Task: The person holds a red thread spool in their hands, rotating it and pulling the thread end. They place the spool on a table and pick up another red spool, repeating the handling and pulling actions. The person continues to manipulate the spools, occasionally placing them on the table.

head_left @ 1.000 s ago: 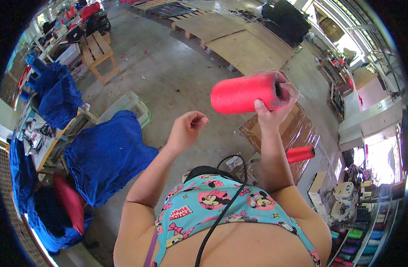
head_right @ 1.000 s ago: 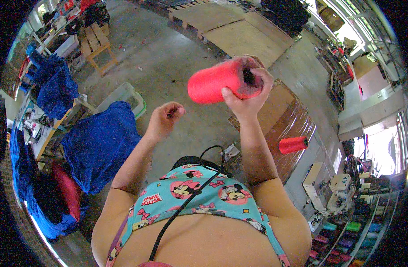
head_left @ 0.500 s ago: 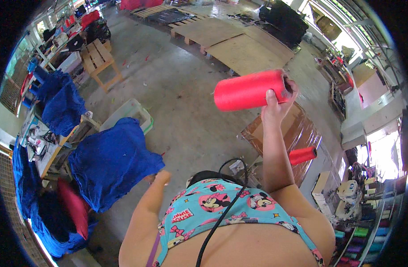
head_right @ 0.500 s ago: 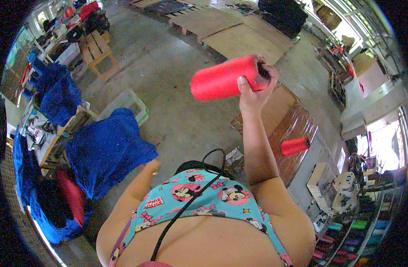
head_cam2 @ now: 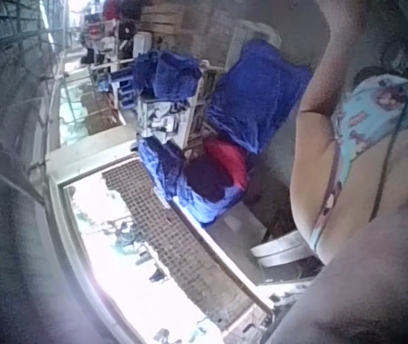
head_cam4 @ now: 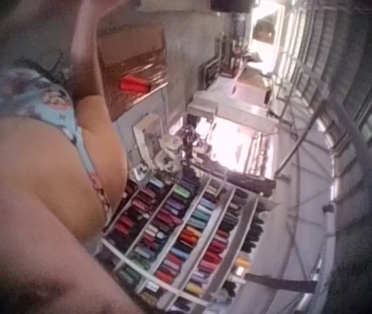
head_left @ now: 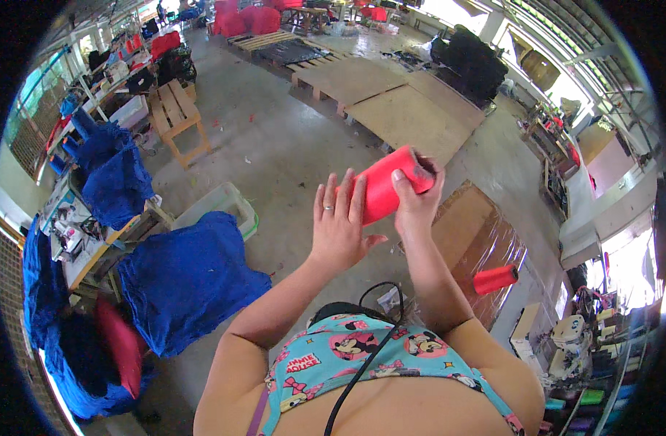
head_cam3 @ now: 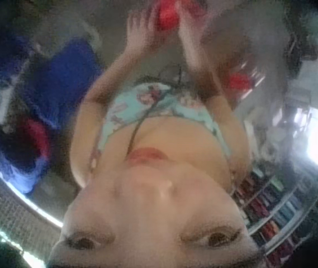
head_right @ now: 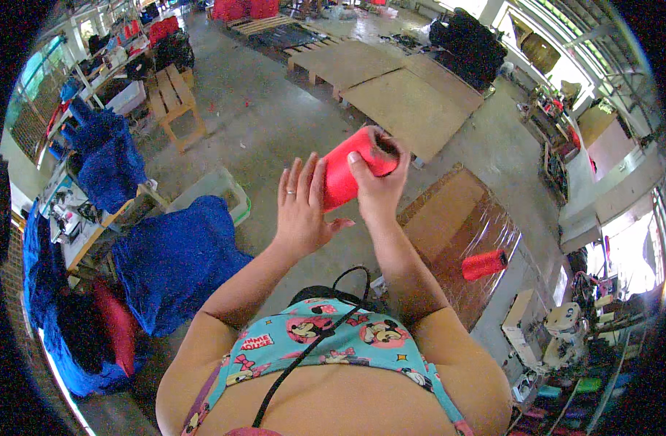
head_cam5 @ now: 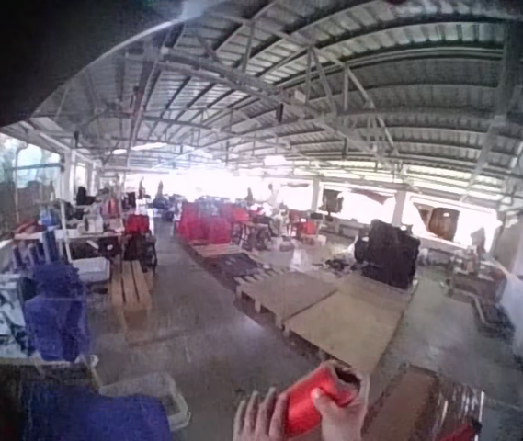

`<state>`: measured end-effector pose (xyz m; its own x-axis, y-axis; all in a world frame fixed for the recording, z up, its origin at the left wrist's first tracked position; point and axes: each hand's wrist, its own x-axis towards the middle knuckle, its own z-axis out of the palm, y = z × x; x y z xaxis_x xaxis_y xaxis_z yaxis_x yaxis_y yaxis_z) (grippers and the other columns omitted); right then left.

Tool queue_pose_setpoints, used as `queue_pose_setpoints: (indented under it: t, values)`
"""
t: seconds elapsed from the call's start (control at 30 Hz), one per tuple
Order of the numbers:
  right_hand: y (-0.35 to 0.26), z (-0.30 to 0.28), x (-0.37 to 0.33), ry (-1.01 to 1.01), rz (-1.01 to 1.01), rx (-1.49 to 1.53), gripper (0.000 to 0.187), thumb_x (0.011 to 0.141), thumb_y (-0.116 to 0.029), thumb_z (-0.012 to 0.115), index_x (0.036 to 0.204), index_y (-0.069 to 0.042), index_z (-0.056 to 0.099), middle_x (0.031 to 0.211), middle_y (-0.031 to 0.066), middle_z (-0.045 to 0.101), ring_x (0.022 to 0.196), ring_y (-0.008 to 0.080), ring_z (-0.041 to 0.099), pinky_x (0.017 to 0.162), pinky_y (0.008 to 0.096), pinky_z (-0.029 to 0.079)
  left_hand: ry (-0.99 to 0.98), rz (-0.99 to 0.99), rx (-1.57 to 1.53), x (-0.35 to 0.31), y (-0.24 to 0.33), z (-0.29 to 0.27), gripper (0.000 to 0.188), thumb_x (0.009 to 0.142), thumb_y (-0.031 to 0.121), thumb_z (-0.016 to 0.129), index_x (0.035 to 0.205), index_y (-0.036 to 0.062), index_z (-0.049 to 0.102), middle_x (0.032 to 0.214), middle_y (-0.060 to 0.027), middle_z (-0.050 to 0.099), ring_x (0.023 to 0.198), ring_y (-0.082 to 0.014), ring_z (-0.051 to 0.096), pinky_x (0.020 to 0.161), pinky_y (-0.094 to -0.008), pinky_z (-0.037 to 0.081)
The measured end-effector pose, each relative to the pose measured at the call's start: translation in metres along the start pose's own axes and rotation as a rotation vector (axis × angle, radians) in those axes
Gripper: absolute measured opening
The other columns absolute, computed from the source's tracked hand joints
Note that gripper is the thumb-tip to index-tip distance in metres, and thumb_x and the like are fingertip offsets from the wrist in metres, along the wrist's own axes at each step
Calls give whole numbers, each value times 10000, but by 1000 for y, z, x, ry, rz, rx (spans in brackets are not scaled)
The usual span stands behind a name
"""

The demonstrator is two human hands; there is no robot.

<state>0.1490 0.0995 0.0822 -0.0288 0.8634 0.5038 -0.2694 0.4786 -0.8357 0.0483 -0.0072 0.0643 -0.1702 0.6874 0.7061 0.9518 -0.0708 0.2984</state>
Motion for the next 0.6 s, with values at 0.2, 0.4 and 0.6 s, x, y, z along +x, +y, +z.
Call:
queue_pose_setpoints:
  t: [0.2, 0.4, 0.6]
  values:
    - [-7, 12, -13, 10, 201, 135, 620, 672, -95, 746, 1175, -40, 387, 1108, 87, 485, 1009, 166, 486, 876, 306, 406, -67, -22, -157, -2, -18, 20, 906, 567, 326, 761, 1284, 5, 310, 1197, -173, 480, 1075, -337, 493, 915, -429, 388]
    - [0, -6, -8, -254, 533, 279, 507, 708, -150, 717, 1135, -45, 464, 1039, 76, 548, 954, 178, 535, 830, 332, 446, -494, -394, -803, -5, -15, -7, 838, 586, 277, 772, 1250, 0, 343, 1106, -160, 537, 1010, -295, 541, 873, -385, 427]
    - [16, -8, -4, -422, 784, 470, 441, 831, -383, 530, 1092, -30, 496, 979, 107, 581, 865, 194, 579, 756, 350, 494, -647, -756, -1819, -32, -25, 16, 702, 678, 337, 716, 1215, 15, 398, 1100, -100, 559, 970, -236, 577, 845, -369, 459]
